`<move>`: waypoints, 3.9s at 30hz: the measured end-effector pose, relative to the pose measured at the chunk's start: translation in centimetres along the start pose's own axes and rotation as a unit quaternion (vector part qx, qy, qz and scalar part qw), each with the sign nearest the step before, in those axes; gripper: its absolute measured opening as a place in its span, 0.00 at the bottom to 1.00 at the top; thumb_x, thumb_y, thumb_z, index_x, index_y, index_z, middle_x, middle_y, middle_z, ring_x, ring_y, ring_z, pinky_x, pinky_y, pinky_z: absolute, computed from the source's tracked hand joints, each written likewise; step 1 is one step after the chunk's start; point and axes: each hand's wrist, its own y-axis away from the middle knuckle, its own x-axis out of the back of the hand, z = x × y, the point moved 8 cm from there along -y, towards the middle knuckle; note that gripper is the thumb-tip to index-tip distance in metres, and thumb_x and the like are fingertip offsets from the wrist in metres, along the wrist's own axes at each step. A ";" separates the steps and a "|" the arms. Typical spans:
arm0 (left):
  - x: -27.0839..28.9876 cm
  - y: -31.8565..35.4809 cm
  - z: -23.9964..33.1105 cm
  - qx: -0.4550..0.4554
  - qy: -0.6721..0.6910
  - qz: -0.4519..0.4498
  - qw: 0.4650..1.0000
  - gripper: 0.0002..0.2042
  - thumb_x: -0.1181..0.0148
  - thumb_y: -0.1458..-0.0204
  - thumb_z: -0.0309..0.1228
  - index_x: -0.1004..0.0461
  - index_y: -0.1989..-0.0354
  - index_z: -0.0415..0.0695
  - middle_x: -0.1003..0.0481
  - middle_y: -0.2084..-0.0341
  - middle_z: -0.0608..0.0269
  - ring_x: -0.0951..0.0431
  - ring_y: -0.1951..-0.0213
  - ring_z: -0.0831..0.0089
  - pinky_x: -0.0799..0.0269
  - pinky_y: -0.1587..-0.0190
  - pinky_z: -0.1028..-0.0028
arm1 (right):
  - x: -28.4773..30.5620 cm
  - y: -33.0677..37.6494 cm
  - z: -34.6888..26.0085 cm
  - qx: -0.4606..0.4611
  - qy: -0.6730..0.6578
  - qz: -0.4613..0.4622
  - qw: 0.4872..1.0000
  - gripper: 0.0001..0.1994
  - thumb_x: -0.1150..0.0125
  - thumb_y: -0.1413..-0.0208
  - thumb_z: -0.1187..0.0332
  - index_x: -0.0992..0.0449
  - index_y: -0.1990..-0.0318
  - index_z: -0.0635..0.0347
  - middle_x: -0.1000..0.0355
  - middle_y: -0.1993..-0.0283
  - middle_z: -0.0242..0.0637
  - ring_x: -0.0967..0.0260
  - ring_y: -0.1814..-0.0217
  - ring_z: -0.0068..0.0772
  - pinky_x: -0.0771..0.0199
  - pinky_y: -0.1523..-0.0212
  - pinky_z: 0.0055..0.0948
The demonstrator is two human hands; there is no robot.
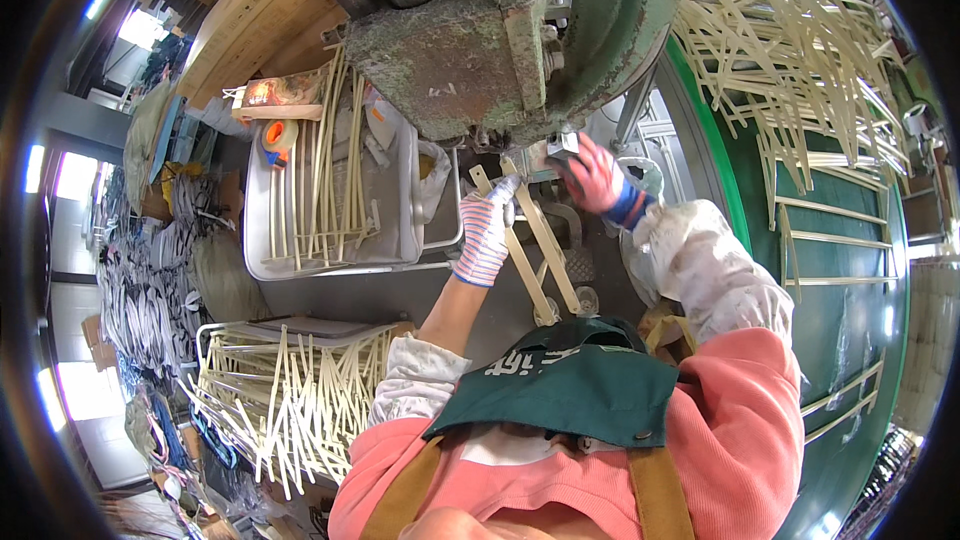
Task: The person repeatedly picks up thin wooden sticks from a green conveyor belt, inserts them into a press machine to form rectangular frames, and places the finished frames onto a nearby pile. The process is continuous and repetitive.
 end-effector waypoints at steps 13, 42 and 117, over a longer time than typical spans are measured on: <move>0.5 1.8 -0.3 0.029 0.131 -0.160 0.978 0.12 0.53 0.43 0.36 0.29 0.62 0.40 0.36 0.86 0.68 0.39 0.85 0.80 0.43 0.81 0.79 | -13.5 0.1 8.7 -0.381 -0.268 -0.201 0.862 0.12 0.46 0.51 0.66 0.26 0.60 0.59 0.29 0.57 0.40 0.32 0.55 0.42 0.31 0.55 0.36; -1.9 1.6 5.3 -0.123 -0.038 -0.246 0.961 0.12 0.54 0.41 0.28 0.36 0.50 0.42 0.34 0.77 0.72 0.38 0.79 0.84 0.40 0.76 0.81 | -9.6 -1.3 5.9 -0.208 -0.043 -0.231 0.949 0.20 0.54 0.43 0.60 0.35 0.45 0.58 0.34 0.46 0.43 0.39 0.44 0.47 0.40 0.42 0.42; 18.7 14.2 12.2 -0.274 -0.300 -0.056 0.912 0.15 0.26 0.65 0.37 0.23 0.76 0.40 0.24 0.83 0.63 0.27 0.80 0.81 0.30 0.76 0.79 | -0.8 13.8 0.8 -0.564 -0.496 -0.272 0.601 0.07 0.52 0.40 0.70 0.30 0.57 0.59 0.25 0.67 0.43 0.23 0.72 0.41 0.23 0.79 0.33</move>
